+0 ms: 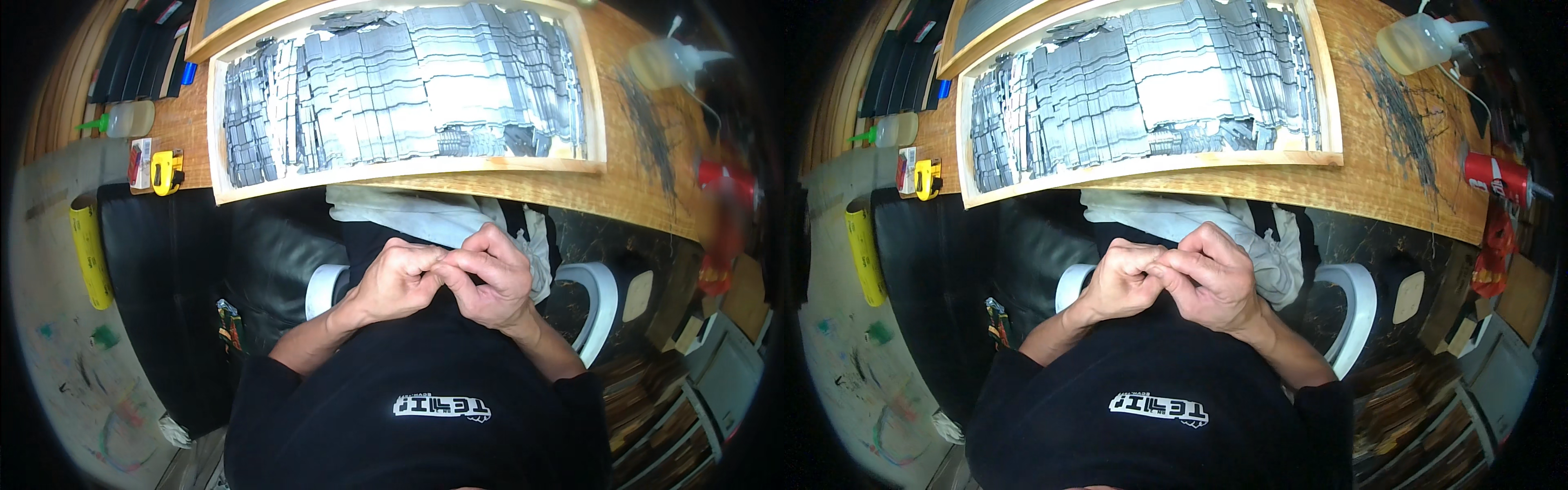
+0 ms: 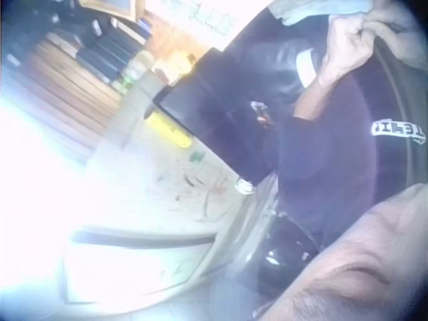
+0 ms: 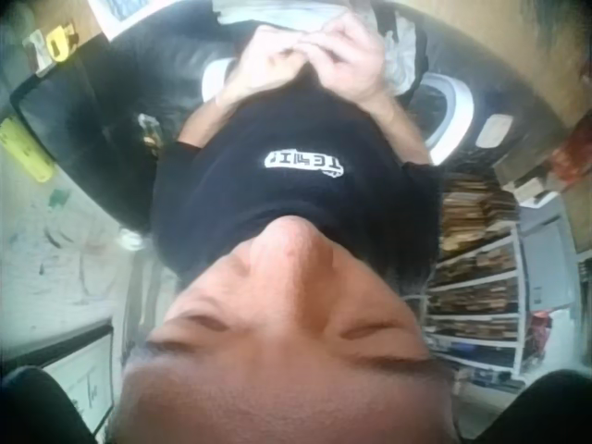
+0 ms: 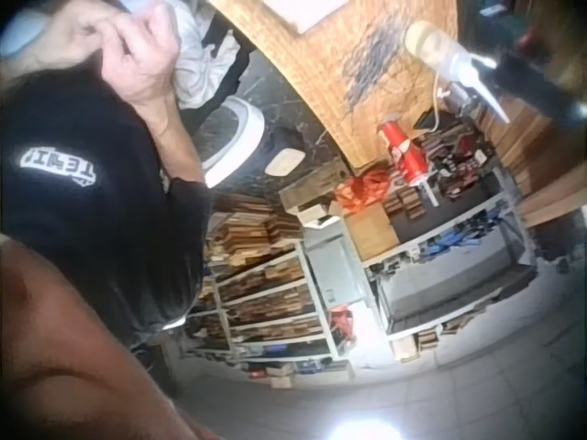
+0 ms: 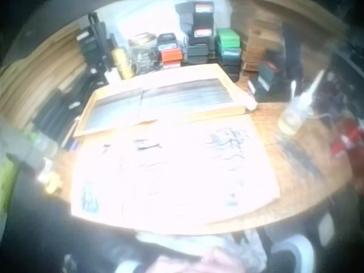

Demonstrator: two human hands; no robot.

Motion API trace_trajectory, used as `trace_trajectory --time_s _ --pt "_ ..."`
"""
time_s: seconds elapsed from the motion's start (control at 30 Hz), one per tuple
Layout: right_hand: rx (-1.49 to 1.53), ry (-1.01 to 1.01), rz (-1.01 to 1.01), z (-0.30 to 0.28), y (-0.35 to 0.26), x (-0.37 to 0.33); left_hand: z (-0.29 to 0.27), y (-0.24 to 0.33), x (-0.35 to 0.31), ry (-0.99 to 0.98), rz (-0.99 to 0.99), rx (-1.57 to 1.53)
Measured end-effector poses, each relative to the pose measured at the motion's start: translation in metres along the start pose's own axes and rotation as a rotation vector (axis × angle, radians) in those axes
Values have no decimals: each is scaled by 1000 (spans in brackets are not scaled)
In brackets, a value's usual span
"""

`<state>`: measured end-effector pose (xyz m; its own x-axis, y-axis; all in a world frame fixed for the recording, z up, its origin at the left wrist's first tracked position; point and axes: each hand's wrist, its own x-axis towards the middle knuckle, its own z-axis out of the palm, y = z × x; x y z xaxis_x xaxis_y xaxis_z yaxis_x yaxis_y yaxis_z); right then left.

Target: The person repeatedly picks up small gray rectangular tiles from a wooden tray, folds or bends them by hand, and places them back into the tray. The person occasionally wipes the tiles with a white cloth during the process.

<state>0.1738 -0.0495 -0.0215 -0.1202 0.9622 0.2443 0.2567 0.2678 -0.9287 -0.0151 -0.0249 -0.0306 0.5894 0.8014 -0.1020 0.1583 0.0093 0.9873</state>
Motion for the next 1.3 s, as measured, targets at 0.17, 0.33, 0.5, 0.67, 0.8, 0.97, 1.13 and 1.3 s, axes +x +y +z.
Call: trace_trajectory --time_s 0.17,0.33,0.5,0.67,0.8,0.97,1.13,1.3 --pt "95 -18 89 -1 2 5 -1 3 1 -15 -69 -42" --pt "199 -98 270 -18 -8 10 -3 0 -1 39 36 -30" --pt "204 -85 317 -3 -9 7 -1 0 -1 60 28 12" --pt "421 19 440 10 5 -3 5 -8 -3 74 -25 85" --pt "470 -49 537 3 13 2 5 -2 0 108 50 129" --pt "352 -126 360 -12 -1 13 1 2 0 116 34 111" --pt "137 -147 177 -15 -1 11 4 1 -3 105 -9 64" --pt "270 -73 418 -19 1 13 6 16 10 51 -186 -250"
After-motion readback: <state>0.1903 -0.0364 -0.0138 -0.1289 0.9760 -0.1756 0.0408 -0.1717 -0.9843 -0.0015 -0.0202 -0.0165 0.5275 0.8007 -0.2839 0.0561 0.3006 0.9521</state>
